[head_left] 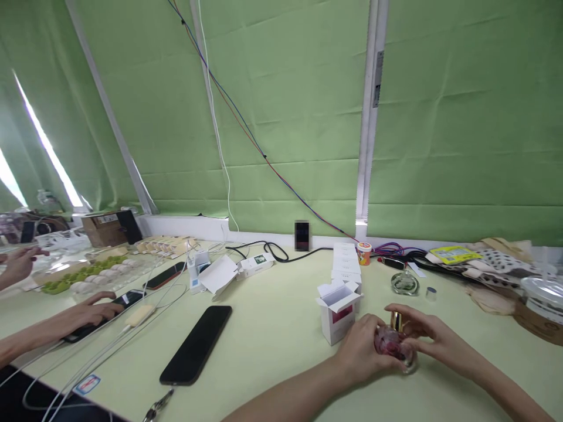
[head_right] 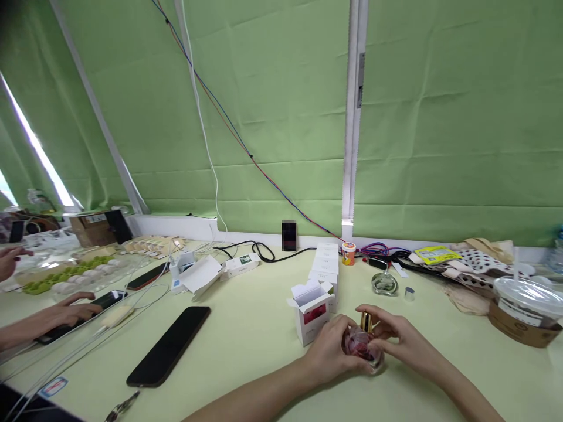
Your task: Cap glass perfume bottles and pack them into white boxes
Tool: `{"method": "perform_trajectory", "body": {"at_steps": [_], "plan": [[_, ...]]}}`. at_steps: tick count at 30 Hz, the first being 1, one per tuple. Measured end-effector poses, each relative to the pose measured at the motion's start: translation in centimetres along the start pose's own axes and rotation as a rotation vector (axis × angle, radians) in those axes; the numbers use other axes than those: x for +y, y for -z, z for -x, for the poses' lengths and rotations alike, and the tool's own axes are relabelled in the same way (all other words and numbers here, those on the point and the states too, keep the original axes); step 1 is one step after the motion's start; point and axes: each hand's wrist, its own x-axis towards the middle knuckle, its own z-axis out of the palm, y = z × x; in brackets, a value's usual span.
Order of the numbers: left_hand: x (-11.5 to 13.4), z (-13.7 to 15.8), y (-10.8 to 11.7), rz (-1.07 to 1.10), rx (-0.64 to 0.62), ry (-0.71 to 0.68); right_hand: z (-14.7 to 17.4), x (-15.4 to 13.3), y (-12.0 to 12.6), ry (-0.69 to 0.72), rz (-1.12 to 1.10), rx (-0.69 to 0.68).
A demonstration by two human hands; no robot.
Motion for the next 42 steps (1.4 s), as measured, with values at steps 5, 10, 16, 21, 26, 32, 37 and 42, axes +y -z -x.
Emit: {"method": "perform_trajectory", "body": {"at_steps": [5,10,16,21,26,32,37,42], "plan": [[0.8,2.3,0.9,-0.375,0.059,-0.274,-0.1,0.9,0.1,-0.001,-0.093,0.023],[-1.7,4.6,4.7,-0.543,0.470,-0.715,-0.2,1.4,0.6,-0.014,-0.069,0.050],[-2.0,4.2,9.1,-0.041,0.668,-0.195,-0.2,1.2,0.3,-0.030,-0.081,-0.006],[-1.4,3.3,8.7,0.196,0.436,-0.008,-0.4,1.1,-0.4,-0.038,-0.070,0.031],[-2.3,2.9,8.9,0.352,0.272,0.013,-0.2,1.1,-0.5,-0.063,-0.100,0.063],[-3.0,2.6,9.7,0.461,0.166,-0.067,-0.5,2.2,-0.3,-0.067,-0.117,0.193],[-3.6,2.5,8.5,0.495,0.193,-0.093,-1.8,1.0,0.1,0.057,-0.083,0.660],[-4.0,2.7,7.6,0.460,0.220,-0.147,-3.3,-4.8,-1.7,0.234,0.009,0.828]]}}
